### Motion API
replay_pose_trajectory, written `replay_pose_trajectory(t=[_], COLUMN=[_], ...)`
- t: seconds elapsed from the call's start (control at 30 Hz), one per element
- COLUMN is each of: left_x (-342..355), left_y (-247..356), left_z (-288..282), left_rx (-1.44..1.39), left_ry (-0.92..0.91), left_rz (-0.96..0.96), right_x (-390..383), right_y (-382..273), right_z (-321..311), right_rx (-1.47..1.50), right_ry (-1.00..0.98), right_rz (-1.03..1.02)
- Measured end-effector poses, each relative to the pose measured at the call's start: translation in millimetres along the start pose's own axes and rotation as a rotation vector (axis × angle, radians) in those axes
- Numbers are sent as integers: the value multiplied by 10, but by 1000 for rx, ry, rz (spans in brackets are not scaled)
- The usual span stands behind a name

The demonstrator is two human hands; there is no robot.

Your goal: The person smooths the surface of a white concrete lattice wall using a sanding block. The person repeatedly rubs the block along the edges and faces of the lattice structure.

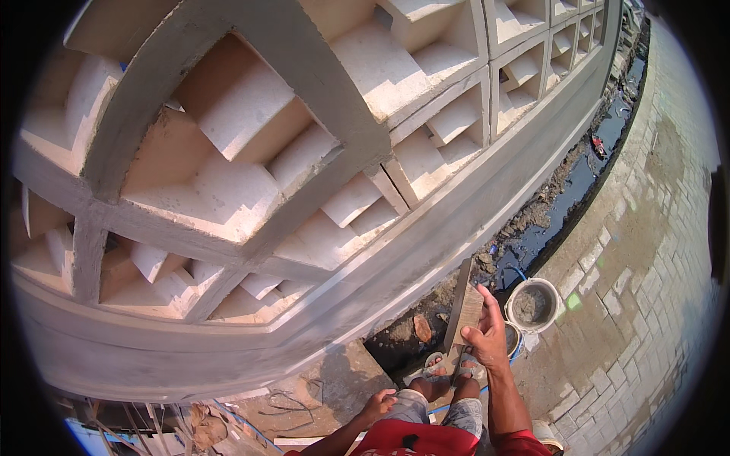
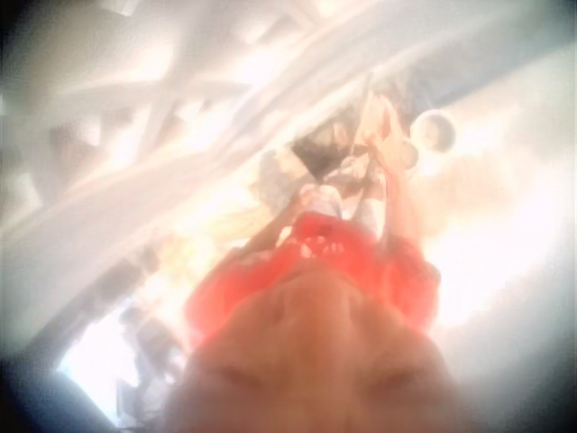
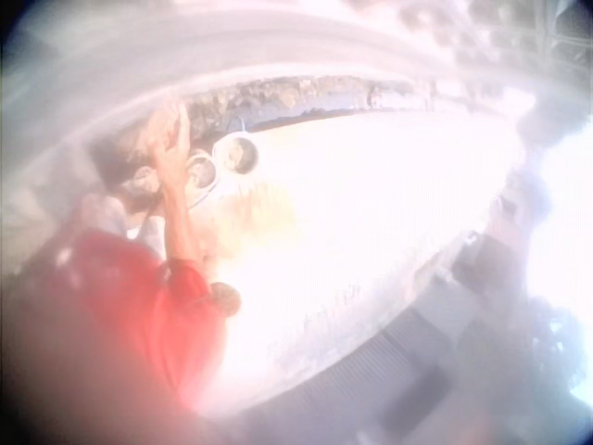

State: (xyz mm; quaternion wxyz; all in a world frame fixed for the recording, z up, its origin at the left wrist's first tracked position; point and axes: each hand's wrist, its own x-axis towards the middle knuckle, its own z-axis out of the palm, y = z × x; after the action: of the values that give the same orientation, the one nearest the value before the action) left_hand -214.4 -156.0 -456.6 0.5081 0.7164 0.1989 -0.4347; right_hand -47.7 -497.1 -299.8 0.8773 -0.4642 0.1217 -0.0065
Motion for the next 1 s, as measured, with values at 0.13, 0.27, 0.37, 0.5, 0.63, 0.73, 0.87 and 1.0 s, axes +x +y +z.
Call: replay_pose_trajectory(t=[0.13,0.27,0.37,0.5,0.63,0.73,0.87,1.0], left_x=[-110,-471,-652,-746,-733,-641,-647,-523], left_y=[-298,-214,-400,-547,-489,-358,-191,-2], left_z=[-269,-438,-508,-549,-540,-543,-466,-409], left_rx=[17,-50,-134,-190,-189,-134,-85,19], left_ry=[66,186,226,250,272,250,200,120], left_rz=[46,-104,-158,-231,-268,-201,-137,-167], right_x=[457,661,787,560,623,757,328,-170], right_y=[-246,-537,-346,-245,-401,-272,-274,-84], right_z=[1109,1792,1956,1914,1909,1998,1695,671], right_rx=[-284,-208,-363,-354,47,-166,-146,-51], right_ry=[-59,85,172,106,181,193,55,142], right_rz=[-259,-287,-379,-378,-280,-327,-178,-124])
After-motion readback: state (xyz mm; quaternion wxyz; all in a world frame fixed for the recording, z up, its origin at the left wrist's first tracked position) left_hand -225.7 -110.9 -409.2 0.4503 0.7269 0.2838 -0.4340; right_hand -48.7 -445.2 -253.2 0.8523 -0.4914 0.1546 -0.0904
